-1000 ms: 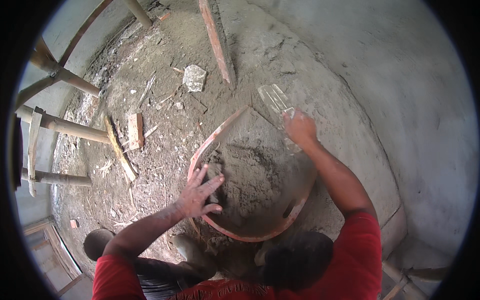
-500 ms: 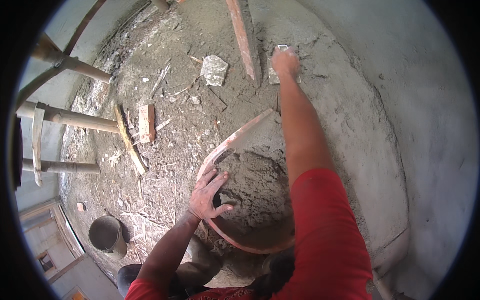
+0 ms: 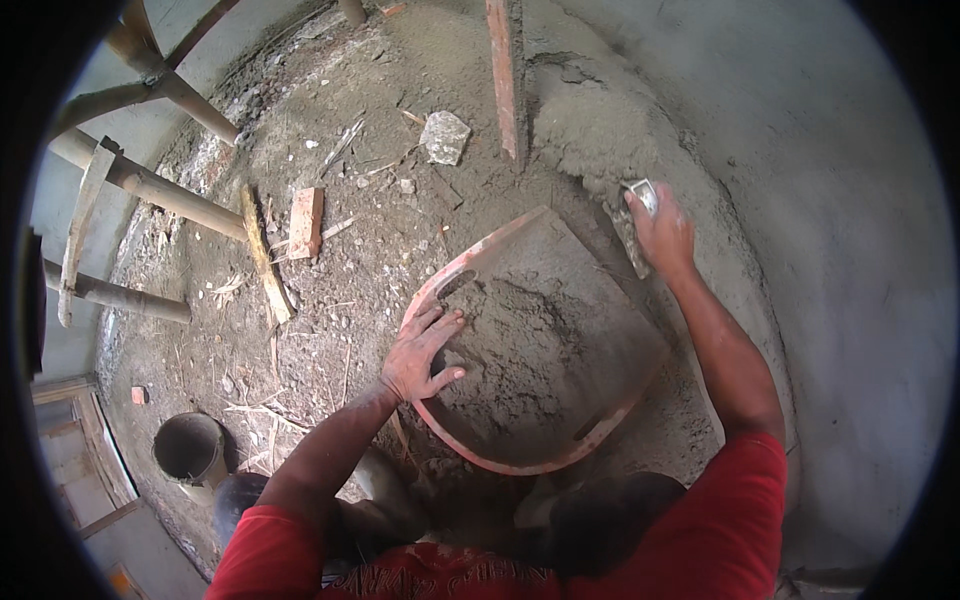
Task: The person uses a trowel to scrape cement into a scoop, carries the scoop and a bucket to an outdoor area, and then mixes the cement on the ground using a hoe.
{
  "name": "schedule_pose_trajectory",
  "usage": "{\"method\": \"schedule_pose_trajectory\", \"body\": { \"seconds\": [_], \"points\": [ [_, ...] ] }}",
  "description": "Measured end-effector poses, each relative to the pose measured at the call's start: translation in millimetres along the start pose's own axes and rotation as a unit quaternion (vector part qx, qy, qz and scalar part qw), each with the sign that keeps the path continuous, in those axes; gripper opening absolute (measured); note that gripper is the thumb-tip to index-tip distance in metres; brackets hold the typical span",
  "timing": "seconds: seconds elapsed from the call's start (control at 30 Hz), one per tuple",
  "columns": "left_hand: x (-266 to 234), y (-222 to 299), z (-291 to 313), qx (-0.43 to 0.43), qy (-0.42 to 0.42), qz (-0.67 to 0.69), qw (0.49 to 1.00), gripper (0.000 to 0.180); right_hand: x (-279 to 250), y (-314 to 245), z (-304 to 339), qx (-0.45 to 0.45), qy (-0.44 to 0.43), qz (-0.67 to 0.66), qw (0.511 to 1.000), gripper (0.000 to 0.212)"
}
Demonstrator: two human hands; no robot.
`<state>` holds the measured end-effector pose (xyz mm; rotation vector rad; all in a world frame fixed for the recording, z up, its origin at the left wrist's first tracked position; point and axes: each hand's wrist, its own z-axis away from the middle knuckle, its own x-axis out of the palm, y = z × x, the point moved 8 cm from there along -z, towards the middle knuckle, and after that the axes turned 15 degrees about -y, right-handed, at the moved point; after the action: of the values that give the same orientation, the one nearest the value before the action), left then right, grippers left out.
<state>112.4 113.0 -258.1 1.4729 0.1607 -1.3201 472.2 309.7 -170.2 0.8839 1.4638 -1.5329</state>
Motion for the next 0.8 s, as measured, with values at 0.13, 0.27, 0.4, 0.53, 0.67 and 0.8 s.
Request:
{"method": "schedule_pose_trajectory", "body": {
  "seconds": [0.13, 0.27, 0.4, 0.53, 0.67, 0.8],
  "points": [
    [-10.2, 0.9, 1.0, 0.004, 0.072, 0.06, 0.996, 0.064, -29.8, -24.7, 113.8, -0.014, -0.134, -0.086, 0.987, 0.038],
    [-22.0, -25.7, 6.5, -0.092, 0.252, 0.101, 0.958, 0.06, 43.9, 4.0, 197.7, 0.095, -0.391, -0.354, 0.845, 0.038],
    [-4.2, -63.0, -3.3, -0.165, 0.22, 0.285, 0.918, 0.057, 88.8, 20.2, 269.4, 0.242, -0.64, -0.436, 0.585, 0.037],
    [5.0, -62.2, -18.7, -0.218, 0.164, 0.222, 0.936, 0.051, 24.0, 24.5, 205.1, 0.163, -0.563, -0.446, 0.676, 0.035],
    [28.4, -100.3, -10.8, -0.262, 0.182, 0.359, 0.877, 0.039, 12.8, 90.0, 95.0, 0.135, -0.283, -0.337, 0.888, 0.043],
    [39.1, -93.8, -15.8, -0.264, 0.173, 0.41, 0.856, 0.036, 50.7, 125.0, 34.2, 0.126, -0.042, 0.109, 0.985, 0.056]
  ]
}}
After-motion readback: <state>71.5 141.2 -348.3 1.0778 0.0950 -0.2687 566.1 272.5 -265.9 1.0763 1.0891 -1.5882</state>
